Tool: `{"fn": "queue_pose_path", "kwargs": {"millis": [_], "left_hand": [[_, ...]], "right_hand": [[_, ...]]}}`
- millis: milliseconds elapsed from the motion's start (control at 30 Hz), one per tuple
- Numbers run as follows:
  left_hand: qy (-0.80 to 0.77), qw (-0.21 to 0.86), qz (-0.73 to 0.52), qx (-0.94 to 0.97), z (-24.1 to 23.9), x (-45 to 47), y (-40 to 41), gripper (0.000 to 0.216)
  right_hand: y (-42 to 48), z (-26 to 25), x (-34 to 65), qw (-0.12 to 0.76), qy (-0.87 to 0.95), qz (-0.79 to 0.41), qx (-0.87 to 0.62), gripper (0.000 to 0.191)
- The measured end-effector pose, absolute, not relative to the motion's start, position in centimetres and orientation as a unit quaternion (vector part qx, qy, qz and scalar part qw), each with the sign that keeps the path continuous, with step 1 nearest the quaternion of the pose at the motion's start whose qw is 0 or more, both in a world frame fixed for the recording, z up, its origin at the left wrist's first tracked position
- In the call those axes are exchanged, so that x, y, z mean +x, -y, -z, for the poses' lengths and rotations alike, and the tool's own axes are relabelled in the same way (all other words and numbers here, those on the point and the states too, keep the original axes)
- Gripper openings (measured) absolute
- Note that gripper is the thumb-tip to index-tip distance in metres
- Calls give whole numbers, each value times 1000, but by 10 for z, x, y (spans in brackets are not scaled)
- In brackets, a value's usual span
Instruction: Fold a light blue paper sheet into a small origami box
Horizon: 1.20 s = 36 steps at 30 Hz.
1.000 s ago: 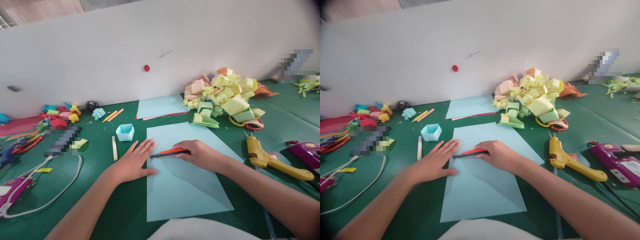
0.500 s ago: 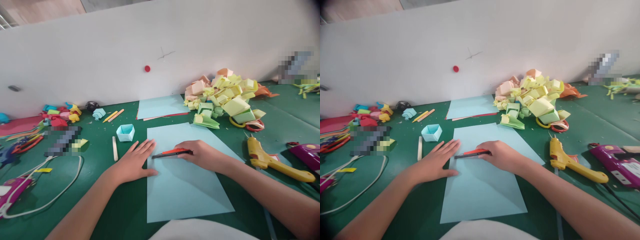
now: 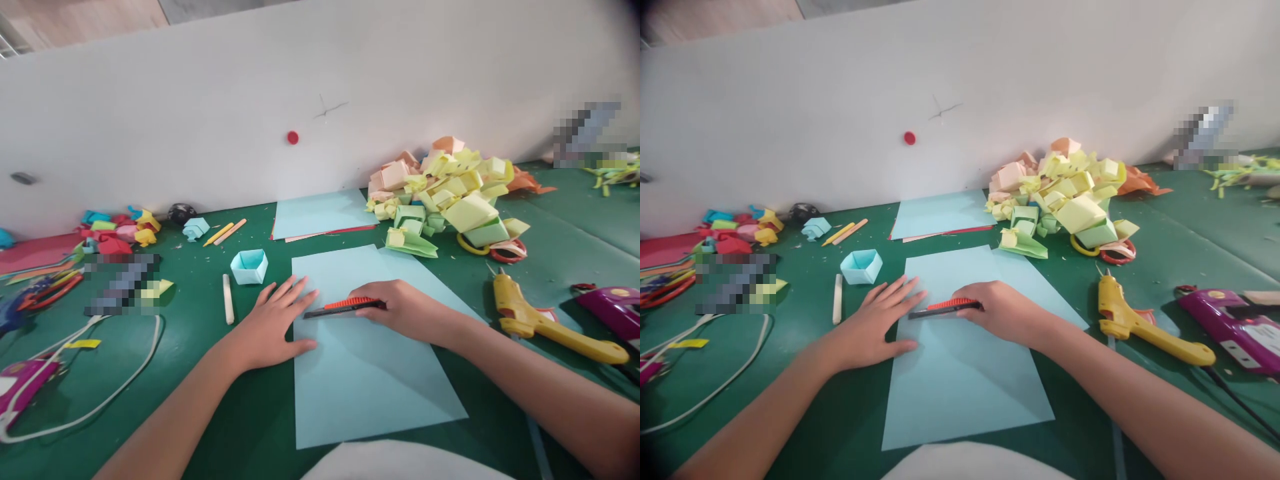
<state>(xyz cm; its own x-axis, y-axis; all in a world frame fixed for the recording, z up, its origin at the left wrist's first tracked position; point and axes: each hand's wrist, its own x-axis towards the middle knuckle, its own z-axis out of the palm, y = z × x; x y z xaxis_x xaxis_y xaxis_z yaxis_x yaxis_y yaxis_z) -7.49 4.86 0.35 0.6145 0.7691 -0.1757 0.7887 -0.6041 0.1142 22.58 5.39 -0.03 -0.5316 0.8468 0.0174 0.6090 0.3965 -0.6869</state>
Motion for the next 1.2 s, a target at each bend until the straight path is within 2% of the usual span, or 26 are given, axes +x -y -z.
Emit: {"fn": "queue_pose_path", "kwargs": {"millis": [367, 700, 1200], "left_hand": [[-408, 60, 81, 908, 7, -70, -50, 99], [-415, 76, 92, 902, 3, -68, -50, 96], [-399, 46, 70, 913, 6, -72, -50, 95]], "right_hand": [[-55, 2, 229, 190, 821, -314, -438, 27], [-57, 3, 233, 195, 834, -294, -425, 28], [-59, -4, 237, 172, 832, -302, -432, 28]]}}
